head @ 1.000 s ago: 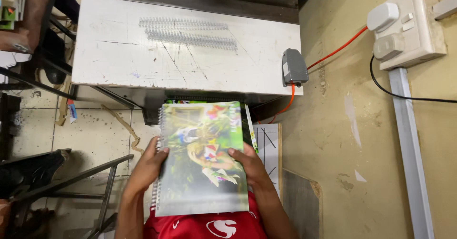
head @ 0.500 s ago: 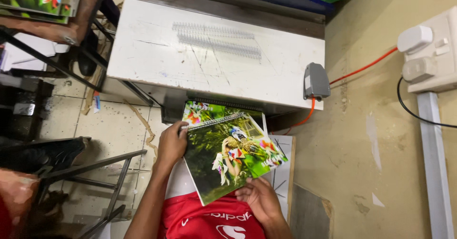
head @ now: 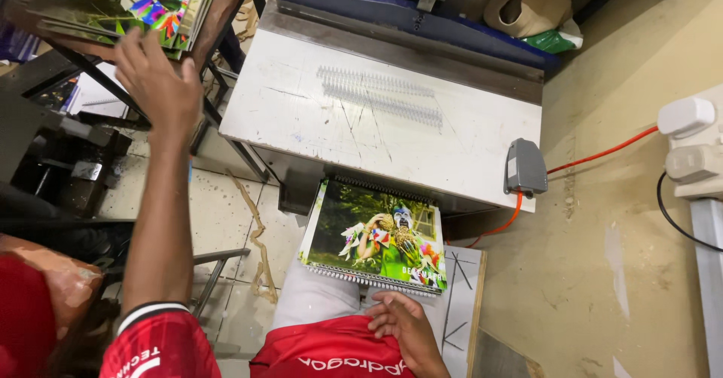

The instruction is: The person repeatedly inserts a plastic spiral binding into the holes of a calendar booklet, then removes it and repeats the process on the same item. The person handles the calendar and the spiral binding by hand throughout the clip.

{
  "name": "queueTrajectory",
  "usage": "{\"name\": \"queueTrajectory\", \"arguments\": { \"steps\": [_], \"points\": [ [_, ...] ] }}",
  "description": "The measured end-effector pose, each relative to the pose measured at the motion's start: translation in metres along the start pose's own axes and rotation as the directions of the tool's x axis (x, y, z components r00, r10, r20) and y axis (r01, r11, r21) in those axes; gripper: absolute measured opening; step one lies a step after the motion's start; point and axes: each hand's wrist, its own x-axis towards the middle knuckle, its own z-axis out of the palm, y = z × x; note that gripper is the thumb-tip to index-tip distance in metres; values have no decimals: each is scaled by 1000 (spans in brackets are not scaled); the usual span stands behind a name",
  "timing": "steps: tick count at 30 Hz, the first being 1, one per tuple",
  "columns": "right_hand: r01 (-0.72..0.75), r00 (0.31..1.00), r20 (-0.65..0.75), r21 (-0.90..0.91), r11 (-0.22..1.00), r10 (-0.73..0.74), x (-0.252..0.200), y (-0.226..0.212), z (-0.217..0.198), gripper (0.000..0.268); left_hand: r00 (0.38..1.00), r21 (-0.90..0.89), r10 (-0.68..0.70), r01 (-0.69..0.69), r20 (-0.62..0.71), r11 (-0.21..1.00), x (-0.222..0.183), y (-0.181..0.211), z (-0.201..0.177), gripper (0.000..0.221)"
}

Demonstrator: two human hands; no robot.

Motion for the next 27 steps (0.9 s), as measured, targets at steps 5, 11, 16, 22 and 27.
{"name": "queueTrajectory", "arguments": {
  "steps": [5, 11, 16, 22, 27],
  "points": [
    [-24, 997, -72, 15, 1000, 25, -1, -12, 8, 44, 963, 227, 269, -256, -27, 940, 46, -78, 25, 64],
    [34, 999, -16, -47, 998, -35, 1, -15, 17, 34, 919, 458, 311, -391, 244, 798, 66, -89, 10, 62],
    [113, 993, 45, -102, 988, -109, -5, -28, 24, 34, 800, 502, 163, -505, 578, 702, 80, -58, -16, 51],
    [238, 955, 218, -154, 959, -202, 14, -40, 43, 28, 793, 467, 333, -581, 510, 667, 68, -32, -33, 57],
    [406, 850, 390, -54, 912, -355, 73, -110, 103, 55, 722, 376, 649, -686, 241, 623, -55, 31, -47, 35]
  ]
}}
